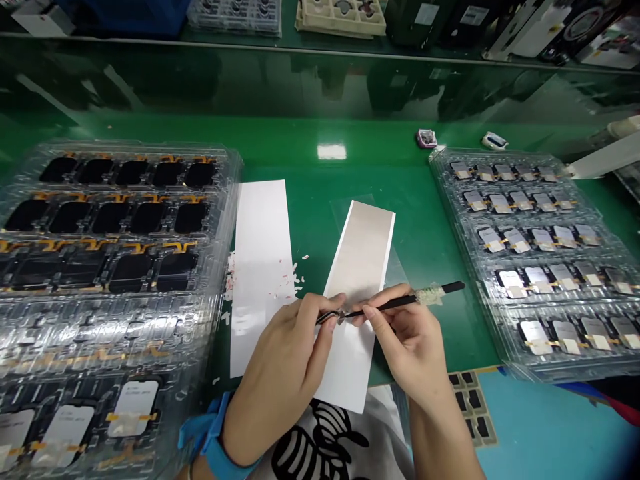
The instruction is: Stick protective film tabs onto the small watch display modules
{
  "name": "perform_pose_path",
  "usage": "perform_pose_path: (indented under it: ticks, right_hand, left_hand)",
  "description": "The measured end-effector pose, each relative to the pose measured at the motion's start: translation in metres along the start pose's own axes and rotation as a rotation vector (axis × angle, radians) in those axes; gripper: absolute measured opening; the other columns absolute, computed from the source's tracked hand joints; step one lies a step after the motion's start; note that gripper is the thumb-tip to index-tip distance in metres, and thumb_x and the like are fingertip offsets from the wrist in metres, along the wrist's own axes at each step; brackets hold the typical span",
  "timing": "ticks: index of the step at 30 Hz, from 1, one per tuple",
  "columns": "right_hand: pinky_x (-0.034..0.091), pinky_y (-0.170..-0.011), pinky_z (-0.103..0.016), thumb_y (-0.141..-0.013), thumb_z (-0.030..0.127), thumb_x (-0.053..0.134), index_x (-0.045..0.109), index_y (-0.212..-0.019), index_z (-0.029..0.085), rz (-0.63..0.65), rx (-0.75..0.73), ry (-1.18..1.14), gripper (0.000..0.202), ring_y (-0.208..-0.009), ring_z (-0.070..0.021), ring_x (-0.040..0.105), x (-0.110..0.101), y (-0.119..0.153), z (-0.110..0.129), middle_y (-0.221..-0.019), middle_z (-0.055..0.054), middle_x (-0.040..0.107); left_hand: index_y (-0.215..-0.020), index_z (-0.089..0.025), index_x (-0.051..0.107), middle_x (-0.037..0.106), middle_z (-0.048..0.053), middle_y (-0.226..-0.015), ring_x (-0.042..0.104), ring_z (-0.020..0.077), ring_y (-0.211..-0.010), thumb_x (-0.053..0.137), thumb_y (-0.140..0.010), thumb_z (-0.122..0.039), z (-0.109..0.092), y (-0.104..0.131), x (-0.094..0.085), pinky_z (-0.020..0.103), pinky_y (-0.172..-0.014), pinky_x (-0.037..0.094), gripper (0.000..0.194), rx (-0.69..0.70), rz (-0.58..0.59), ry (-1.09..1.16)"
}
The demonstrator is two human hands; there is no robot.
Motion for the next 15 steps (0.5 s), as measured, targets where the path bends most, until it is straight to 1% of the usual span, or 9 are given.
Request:
perform_pose_path:
  ticks: [5, 9, 13, 15]
  right_hand:
    - [0.061, -0.061, -0.022, -0.09, 0.017, 0.063, 0.065, -0.083, 0.019, 0.059, 0.035, -0.033, 0.008, -0.067, -0.0124, 0.072, -0.0016, -0.0008, 0.0015, -0.079, -0.001, 0.068]
    - [0.061, -0.064, -0.021, -0.09, 0.016, 0.064, 0.063, -0.085, 0.02, 0.042, 0.035, -0.08, 0.007, -0.066, -0.0116, 0.072, -0.0019, -0.0009, 0.0036, -0.078, 0.0, 0.07]
    - [0.062, -0.065, -0.022, -0.09, 0.014, 0.064, 0.063, -0.087, 0.02, 0.027, 0.026, -0.131, 0.007, -0.067, -0.0113, 0.072, -0.0023, 0.0022, 0.0013, -0.083, 0.0, 0.068]
    - [0.062, -0.066, -0.022, -0.09, 0.014, 0.065, 0.063, -0.09, 0.021, -0.042, 0.002, -0.169, 0.008, -0.071, -0.0118, 0.072, -0.0059, 0.0044, 0.0, -0.086, 0.0, 0.067]
  left_hand:
    - [-0.107, -0.024, 0.045, 0.071, 0.006, -0.117, 0.067, 0.0247, -0.105, 0.038, -0.104, -0.021, 0.001, 0.0001, 0.0002, 0.041, -0.082, 0.055, 0.008, 0.003, 0.01, -0.05]
    - [-0.104, -0.025, 0.043, 0.071, 0.005, -0.12, 0.066, 0.0246, -0.104, 0.039, -0.103, -0.021, 0.0019, 0.0003, 0.0021, 0.041, -0.083, 0.053, 0.005, -0.014, 0.015, -0.04]
    - [-0.107, -0.026, 0.044, 0.069, 0.004, -0.124, 0.064, 0.0229, -0.111, 0.041, -0.104, -0.021, 0.004, 0.0026, 0.0049, 0.04, -0.088, 0.051, 0.007, -0.033, 0.002, 0.07]
    - [-0.109, -0.027, 0.045, 0.069, 0.003, -0.123, 0.064, 0.0206, -0.11, 0.042, -0.104, -0.022, 0.0052, 0.0049, 0.0031, 0.036, -0.086, 0.051, 0.008, -0.059, -0.073, 0.181]
Point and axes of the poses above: each hand's wrist, its own y-axis away from the middle knuckle, its own x-axis out of the palm, z = x × y, the point moved 3 cm from there along -y, towards the middle knuckle
